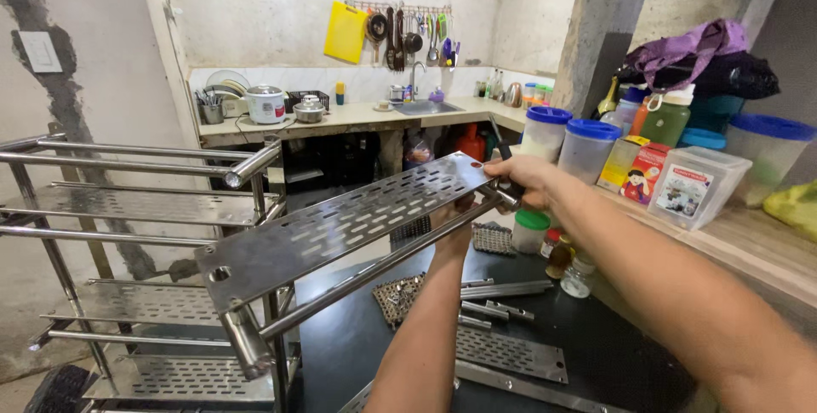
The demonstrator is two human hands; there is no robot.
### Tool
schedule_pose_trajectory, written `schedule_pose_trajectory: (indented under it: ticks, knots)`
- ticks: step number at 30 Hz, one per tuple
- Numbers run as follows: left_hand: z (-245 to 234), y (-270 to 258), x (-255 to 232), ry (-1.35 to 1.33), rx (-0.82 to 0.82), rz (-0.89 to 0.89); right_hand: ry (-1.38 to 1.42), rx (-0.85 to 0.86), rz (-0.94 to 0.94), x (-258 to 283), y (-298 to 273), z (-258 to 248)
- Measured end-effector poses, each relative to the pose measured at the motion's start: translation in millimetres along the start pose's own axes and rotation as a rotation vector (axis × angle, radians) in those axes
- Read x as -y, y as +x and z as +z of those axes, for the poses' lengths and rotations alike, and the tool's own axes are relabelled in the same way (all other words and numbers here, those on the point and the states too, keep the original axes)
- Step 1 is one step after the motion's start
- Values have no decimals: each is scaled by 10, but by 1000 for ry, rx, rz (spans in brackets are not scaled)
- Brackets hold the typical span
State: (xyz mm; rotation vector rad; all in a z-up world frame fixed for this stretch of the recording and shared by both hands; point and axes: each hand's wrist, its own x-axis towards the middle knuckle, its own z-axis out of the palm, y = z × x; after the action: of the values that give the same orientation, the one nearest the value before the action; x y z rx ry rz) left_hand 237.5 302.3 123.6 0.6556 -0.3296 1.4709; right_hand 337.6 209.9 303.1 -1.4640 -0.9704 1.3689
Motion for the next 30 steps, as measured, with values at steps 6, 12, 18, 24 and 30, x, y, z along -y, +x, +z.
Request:
schedule_pose_trajectory:
  ticks: [6, 12, 18, 24, 30]
  knots:
    - [166, -72, -123, -36, -81, 0, -12, 46, 20, 16, 184, -146]
    - [757, -1632, -1509, 1478, 26, -15, 4, 3, 25, 2, 463, -447]
    - [1262, -2810, -3256, 1344, -568, -39, 41, -64, -11, -30, 650, -752]
    - [1401, -2221, -3611, 1232, -424, 5, -8, -168, -61, -47, 604, -863]
    - [1433, -1938, -3602, 1345, -178, 191, -715, -616, -675, -65, -266, -220]
